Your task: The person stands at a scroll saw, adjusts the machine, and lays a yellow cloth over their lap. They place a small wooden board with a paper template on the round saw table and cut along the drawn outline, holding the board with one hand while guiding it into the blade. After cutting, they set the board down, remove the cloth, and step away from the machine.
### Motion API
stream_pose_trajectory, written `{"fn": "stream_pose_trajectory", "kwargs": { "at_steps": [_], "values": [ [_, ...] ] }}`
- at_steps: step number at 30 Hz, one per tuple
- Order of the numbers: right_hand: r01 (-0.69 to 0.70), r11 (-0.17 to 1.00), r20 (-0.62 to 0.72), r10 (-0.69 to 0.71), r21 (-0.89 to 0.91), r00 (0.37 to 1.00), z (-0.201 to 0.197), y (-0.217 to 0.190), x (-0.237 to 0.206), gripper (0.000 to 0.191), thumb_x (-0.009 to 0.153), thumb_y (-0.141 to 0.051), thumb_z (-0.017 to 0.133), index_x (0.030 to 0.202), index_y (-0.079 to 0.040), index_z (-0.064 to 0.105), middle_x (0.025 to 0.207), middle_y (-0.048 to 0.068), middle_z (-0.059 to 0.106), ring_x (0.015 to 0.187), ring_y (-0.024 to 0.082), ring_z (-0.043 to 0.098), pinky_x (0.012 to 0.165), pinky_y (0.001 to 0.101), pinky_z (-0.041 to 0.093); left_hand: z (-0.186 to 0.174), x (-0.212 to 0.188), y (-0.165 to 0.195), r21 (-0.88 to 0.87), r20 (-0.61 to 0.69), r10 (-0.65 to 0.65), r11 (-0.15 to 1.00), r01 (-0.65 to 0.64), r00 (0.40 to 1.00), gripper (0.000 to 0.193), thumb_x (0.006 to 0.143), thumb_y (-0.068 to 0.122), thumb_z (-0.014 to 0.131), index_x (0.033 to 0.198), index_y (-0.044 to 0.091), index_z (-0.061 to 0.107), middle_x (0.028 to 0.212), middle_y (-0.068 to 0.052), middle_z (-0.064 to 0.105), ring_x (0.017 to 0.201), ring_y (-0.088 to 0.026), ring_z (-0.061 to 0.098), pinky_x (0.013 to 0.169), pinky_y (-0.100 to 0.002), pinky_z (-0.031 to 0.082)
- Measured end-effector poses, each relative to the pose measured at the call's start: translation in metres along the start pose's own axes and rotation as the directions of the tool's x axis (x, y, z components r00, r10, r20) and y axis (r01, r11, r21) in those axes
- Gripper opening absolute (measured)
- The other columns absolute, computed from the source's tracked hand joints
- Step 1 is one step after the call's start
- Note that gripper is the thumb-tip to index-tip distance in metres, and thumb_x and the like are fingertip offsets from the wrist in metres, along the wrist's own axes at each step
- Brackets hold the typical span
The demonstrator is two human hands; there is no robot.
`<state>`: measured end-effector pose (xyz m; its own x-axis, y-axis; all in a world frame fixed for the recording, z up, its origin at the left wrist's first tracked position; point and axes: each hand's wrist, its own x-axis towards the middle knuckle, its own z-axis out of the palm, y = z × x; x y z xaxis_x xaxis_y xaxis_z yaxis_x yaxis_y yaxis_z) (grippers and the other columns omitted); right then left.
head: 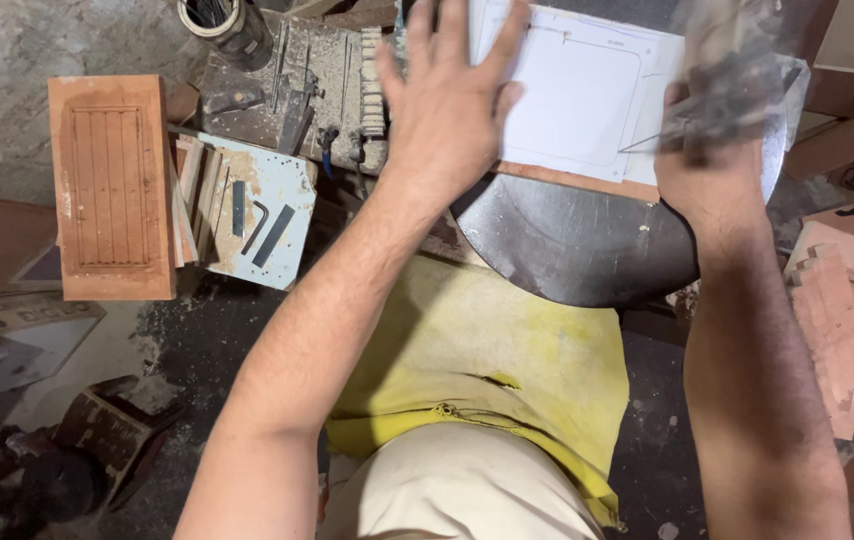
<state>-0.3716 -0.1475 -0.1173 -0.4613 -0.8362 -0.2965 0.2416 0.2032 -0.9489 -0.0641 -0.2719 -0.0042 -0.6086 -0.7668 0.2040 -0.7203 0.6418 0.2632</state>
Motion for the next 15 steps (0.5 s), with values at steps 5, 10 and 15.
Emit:
{"fn": "stream_pose_trajectory", "kwargs": {
  "at_steps": [5,10,15],
  "values": [
    [0.091,0.756,0.027,-0.096,-0.648,0.995,-0.01,0.01,0.008,0.037,0.116,-0.033,0.033,0.147,-0.014,0.043,0.136,0.005,0.055,0.113,0.011,0.056,0.101,0.0356,0.054,0.006,0.031,0.011,-0.117,0.14,0.36,0.931,-0.346,0.922,0.05,0.109,0.042,0.054,0.157,0.04,0.045,0.164,-0.011,0.032,0.151,-0.033,0.028,0.12,-0.069,0.017],
    [0.439,0.037,0.363,-0.502,-0.897,0.785,-0.013,0.016,0.011,0.037,0.127,-0.028,0.036,0.154,-0.003,0.04,0.138,0.008,0.061,0.12,0.018,0.064,0.108,0.0462,0.051,0.019,0.048,0.01,-0.111,0.011,0.537,0.839,-0.533,0.843,0.043,0.109,0.044,0.054,0.152,0.038,0.053,0.162,-0.01,0.036,0.146,-0.033,0.035,0.118,-0.06,0.024],
    [0.246,0.955,-0.091,-0.263,-0.168,0.96,0.016,-0.013,-0.027,0.043,0.117,-0.025,0.047,0.155,-0.004,0.045,0.13,0.014,0.064,0.111,0.026,0.067,0.1,0.0456,0.054,0.023,0.047,0.013,-0.193,0.148,0.434,0.894,-0.405,0.889,0.041,0.11,0.045,0.05,0.151,0.043,0.052,0.161,-0.006,0.039,0.145,-0.031,0.037,0.12,-0.055,0.026]
  ]
}}
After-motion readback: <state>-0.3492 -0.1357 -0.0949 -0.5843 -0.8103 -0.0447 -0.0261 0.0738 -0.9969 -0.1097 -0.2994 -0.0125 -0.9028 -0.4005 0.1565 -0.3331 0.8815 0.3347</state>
